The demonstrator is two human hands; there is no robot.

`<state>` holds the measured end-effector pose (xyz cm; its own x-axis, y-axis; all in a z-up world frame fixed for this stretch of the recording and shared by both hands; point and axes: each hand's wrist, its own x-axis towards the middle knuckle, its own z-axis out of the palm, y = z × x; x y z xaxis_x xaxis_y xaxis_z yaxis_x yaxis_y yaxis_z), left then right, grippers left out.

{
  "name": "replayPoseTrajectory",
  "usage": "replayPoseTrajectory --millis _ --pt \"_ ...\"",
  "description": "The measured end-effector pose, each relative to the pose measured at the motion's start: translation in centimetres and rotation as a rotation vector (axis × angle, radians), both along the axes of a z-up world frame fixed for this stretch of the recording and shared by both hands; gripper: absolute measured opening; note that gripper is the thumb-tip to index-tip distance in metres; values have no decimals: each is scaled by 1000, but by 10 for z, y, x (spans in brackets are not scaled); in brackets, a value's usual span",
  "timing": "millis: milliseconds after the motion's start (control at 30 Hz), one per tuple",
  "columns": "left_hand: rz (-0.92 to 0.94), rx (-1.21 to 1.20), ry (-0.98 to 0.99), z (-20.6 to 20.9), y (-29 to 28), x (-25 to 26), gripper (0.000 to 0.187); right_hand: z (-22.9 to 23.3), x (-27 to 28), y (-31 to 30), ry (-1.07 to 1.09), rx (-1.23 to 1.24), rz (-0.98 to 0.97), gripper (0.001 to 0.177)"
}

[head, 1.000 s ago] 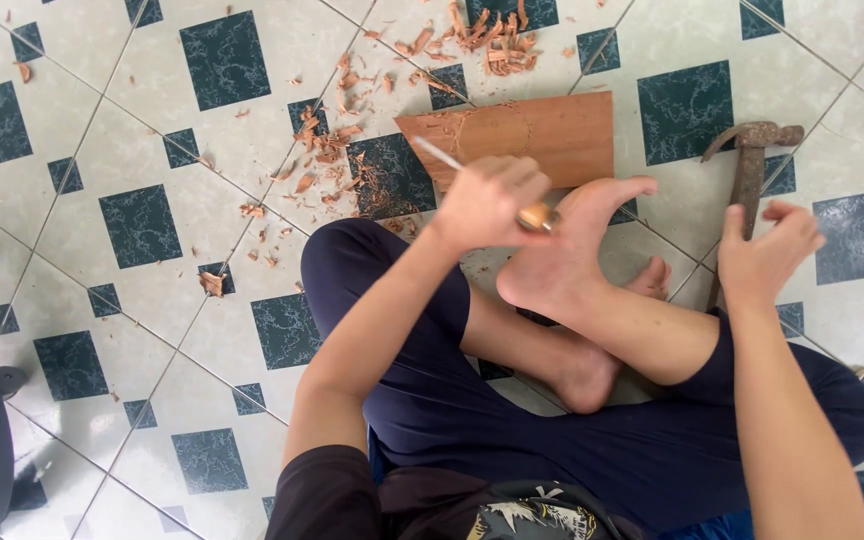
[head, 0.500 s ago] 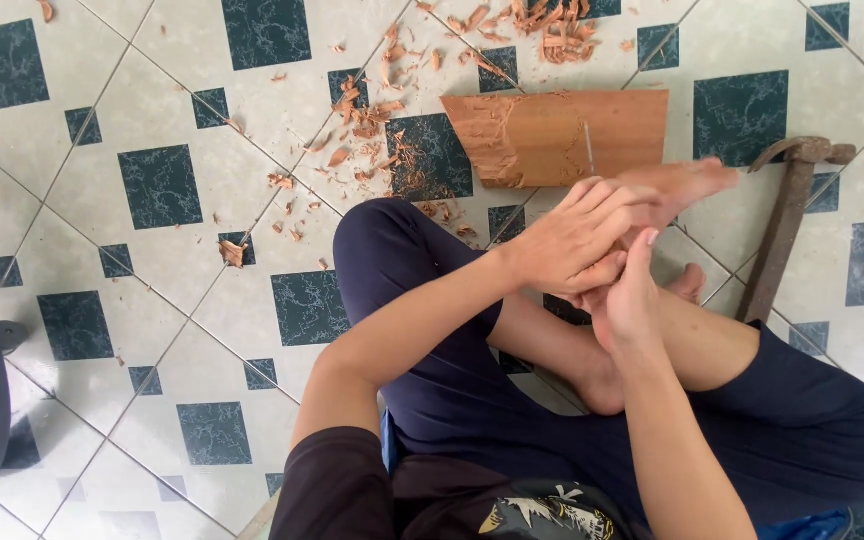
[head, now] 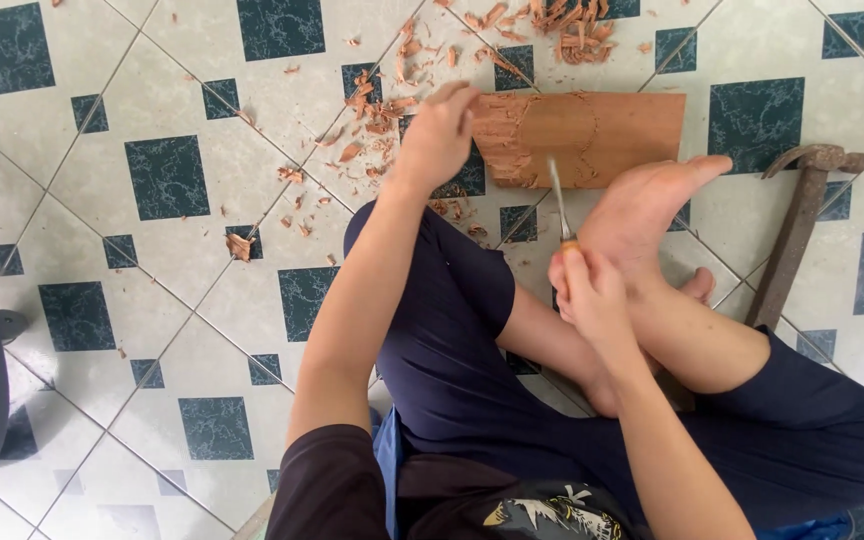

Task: Carving a piece of wood using a hammer and a chisel while sitting on the floor.

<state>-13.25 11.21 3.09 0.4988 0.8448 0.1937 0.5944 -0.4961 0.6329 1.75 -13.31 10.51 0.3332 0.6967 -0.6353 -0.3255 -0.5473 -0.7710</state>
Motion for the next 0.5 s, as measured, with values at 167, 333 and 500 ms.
replayPoseTrajectory --millis 167,333,500 --pt "27 58 335 -50 22 25 48 -15 -12 66 -718 53 328 32" --pt "133 -74 348 -47 27 22 21 -55 -35 66 -943 30 490 21" --pt "193 -119 275 -53 22 25 23 -47 -49 52 -912 -130 507 25"
